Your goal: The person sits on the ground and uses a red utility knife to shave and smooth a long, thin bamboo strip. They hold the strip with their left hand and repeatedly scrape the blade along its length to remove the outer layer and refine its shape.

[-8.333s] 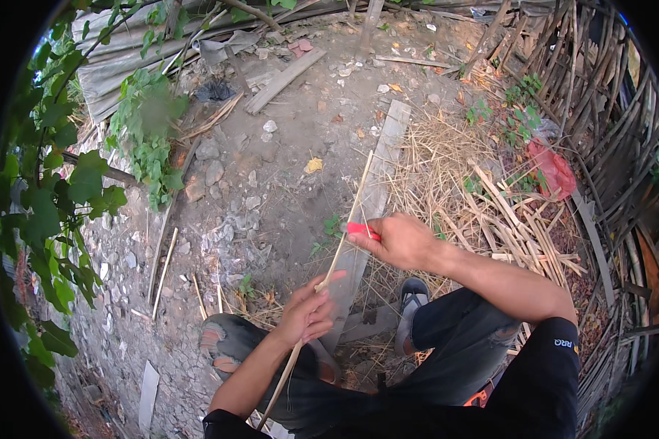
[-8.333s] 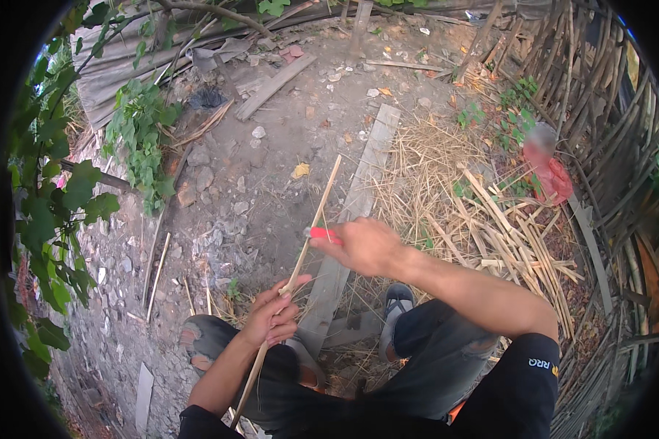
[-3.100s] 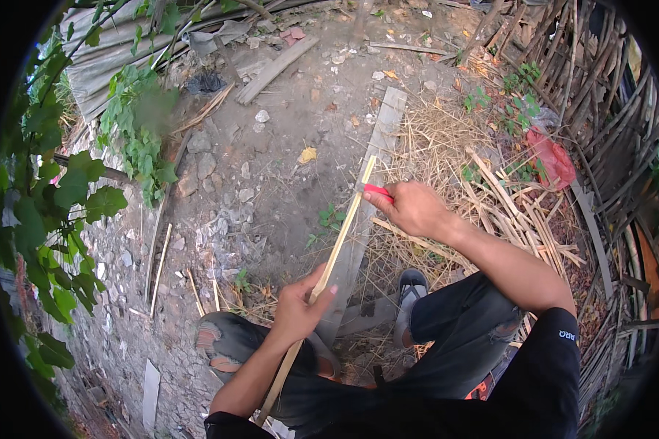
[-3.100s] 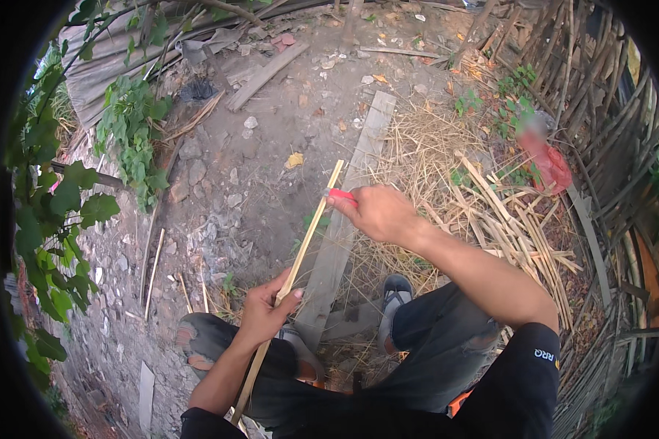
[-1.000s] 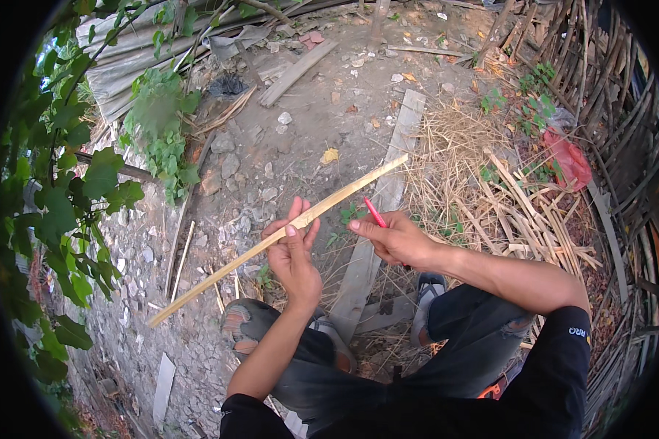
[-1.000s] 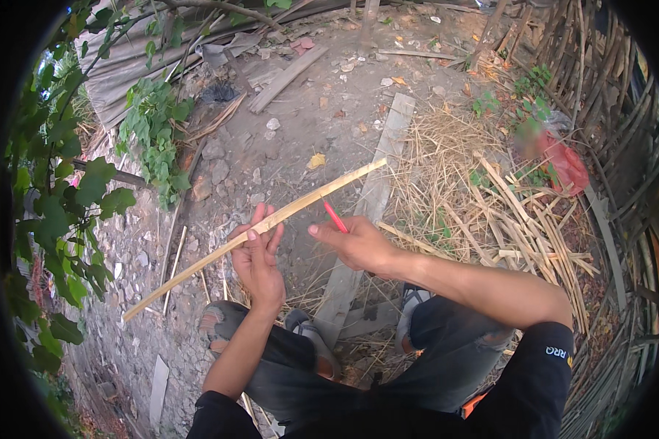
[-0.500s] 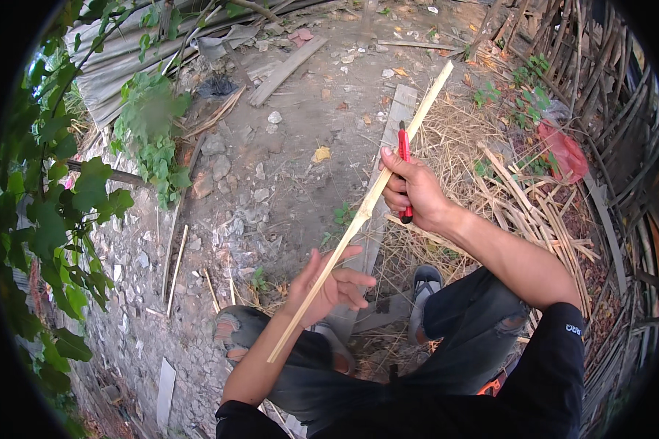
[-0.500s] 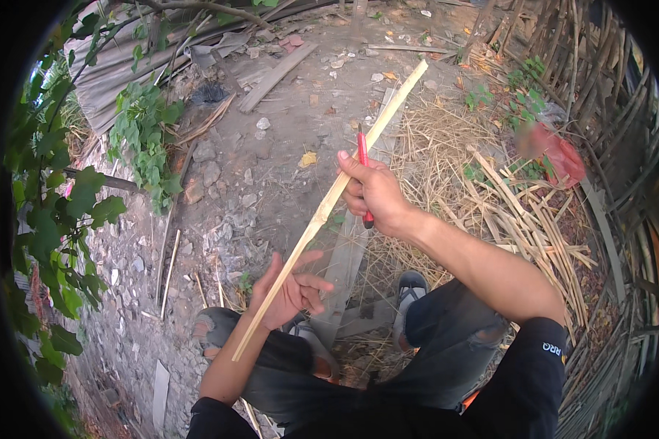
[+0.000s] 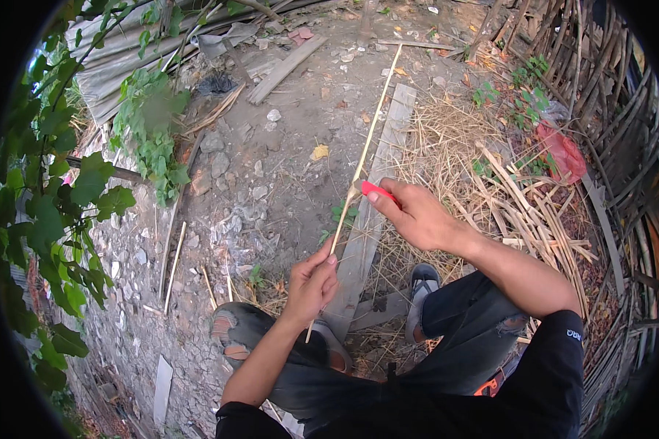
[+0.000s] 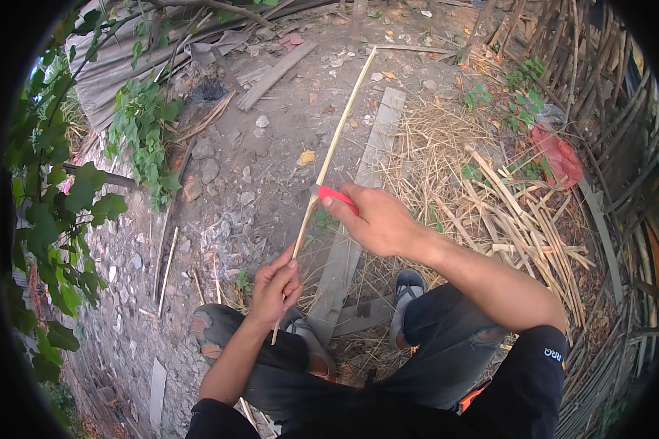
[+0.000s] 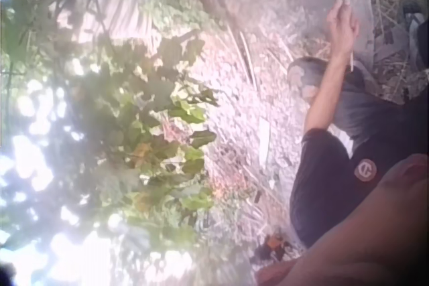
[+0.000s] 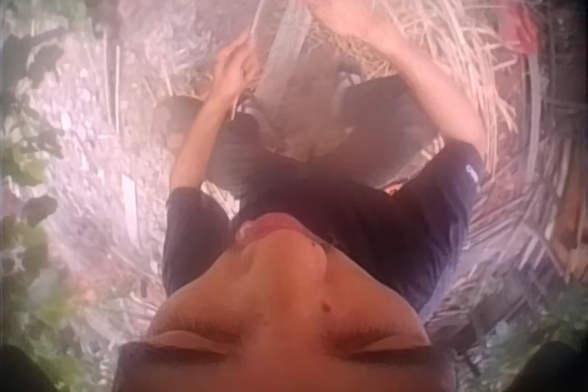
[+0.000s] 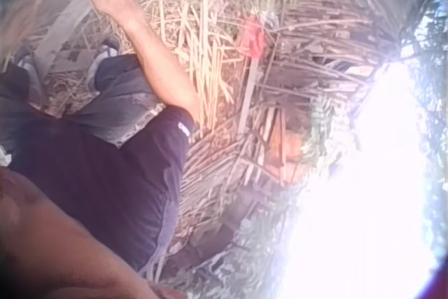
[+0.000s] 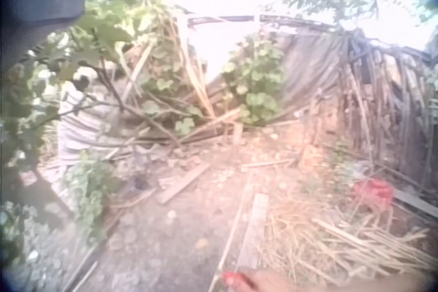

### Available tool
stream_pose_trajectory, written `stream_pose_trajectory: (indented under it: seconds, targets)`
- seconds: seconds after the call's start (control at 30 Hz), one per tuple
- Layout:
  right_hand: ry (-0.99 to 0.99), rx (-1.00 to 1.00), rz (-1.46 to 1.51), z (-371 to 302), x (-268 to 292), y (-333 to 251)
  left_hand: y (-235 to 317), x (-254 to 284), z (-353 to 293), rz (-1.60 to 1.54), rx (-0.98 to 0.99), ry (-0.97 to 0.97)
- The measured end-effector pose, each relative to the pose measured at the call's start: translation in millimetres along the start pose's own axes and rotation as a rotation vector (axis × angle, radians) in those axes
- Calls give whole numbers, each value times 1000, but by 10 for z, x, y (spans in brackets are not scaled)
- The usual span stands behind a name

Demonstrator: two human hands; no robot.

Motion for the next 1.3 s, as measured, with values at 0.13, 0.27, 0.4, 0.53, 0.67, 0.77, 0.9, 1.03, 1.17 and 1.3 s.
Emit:
stream_pose_trajectory:
  seconds: [0.13, 0.27, 0.4, 0.53, 0.67, 0.77, 0.9, 1.03, 1.17, 1.3]
  targets:
    - [-246, 41, -134, -207, -325, -415, 34, 26, 19, -108, 32, 65]
    - [-324, 27, -278, -179, -579, -313, 24, 8, -1, -239, 70, 38]
    - [-272, 34, -415, -31, -531, -295, 63, 17, -14, -351, 106, -26]
    - [-144, 64, -439, 141, -419, -190, 157, -22, -4, -337, 103, -45]
    - [-84, 90, -534, 211, -338, -146, 251, -70, 19, -323, 83, -42]
    - [-69, 75, -558, 224, -272, -167, 276, -95, 18, -342, 90, -62]
    - [-48, 84, -542, 235, -236, -215, 319, -146, -28, -462, 115, -166]
    - [-34, 157, -352, 207, -241, -196, 322, -143, -84, -738, 180, -365]
    - [-240, -62, 250, 145, -507, -45, 266, -83, -128, -911, 229, -464]
    - [-324, -179, 450, 112, -617, 116, 263, -106, -98, -918, 238, -456]
Point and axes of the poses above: each hand's wrist, its own z-axis towards the middle knuckle, its own x-axis out of the back of the hand, y = z × x, the point moved 6 cm from there along z, towards the middle knuckle, and after that the axes turned 5 degrees about x, right-handed, at the moved point
